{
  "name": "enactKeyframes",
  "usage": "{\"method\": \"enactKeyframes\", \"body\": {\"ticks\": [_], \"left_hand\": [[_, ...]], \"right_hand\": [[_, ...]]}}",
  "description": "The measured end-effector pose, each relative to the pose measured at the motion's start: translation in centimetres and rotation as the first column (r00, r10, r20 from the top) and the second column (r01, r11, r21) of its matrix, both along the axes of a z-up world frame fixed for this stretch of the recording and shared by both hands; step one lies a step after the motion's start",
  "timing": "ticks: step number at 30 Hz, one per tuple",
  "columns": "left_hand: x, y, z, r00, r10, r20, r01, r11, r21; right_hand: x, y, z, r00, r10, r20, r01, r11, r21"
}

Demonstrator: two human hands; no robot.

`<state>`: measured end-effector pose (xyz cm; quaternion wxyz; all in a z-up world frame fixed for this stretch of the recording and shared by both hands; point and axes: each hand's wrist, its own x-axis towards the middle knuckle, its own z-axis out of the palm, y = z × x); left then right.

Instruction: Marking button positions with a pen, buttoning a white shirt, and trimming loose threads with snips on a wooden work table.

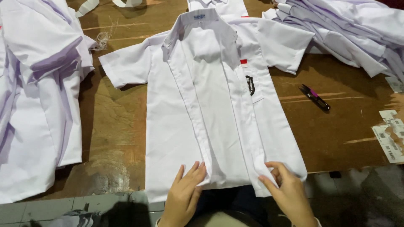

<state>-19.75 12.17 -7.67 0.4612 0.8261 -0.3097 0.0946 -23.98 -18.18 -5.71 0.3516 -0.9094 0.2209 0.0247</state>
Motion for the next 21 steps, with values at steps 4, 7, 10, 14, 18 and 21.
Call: {"method": "enactKeyframes", "body": {"ticks": [4, 7, 10, 14, 18, 21], "left_hand": [[-0.1, 3.4, -1.4, 0.926, 0.13, -0.354, -0.258, 0.903, -0.343], [1.1, 4.1, 3.0, 0.787, -0.064, -0.613, -0.572, 0.297, -0.765], [2.2, 4.6, 6.7, 0.655, -0.057, -0.754, -0.753, 0.036, -0.657], [2.4, 6.3, 6.6, 0.788, -0.102, -0.608, -0.612, -0.017, -0.791], [2.6, 6.9, 6.5, 0.798, -0.069, -0.599, -0.601, -0.022, -0.799], [2.7, 7.0, 6.5, 0.799, -0.06, -0.598, -0.6, -0.024, -0.8]], "right_hand": [[-0.5, -4.8, -0.4, 0.943, -0.288, 0.165, 0.192, 0.878, 0.438], [-0.1, -6.4, 3.2, 0.8, -0.543, 0.256, 0.255, 0.694, 0.674], [1.3, -7.9, 3.9, 0.768, -0.457, 0.448, -0.203, 0.49, 0.848], [2.3, -8.5, 3.4, 0.507, -0.839, 0.198, 0.147, 0.31, 0.939], [2.5, -8.3, 3.7, 0.454, -0.871, 0.187, 0.05, 0.235, 0.971], [1.9, -10.9, 1.4, 0.554, -0.784, 0.279, -0.201, 0.2, 0.959]]}}
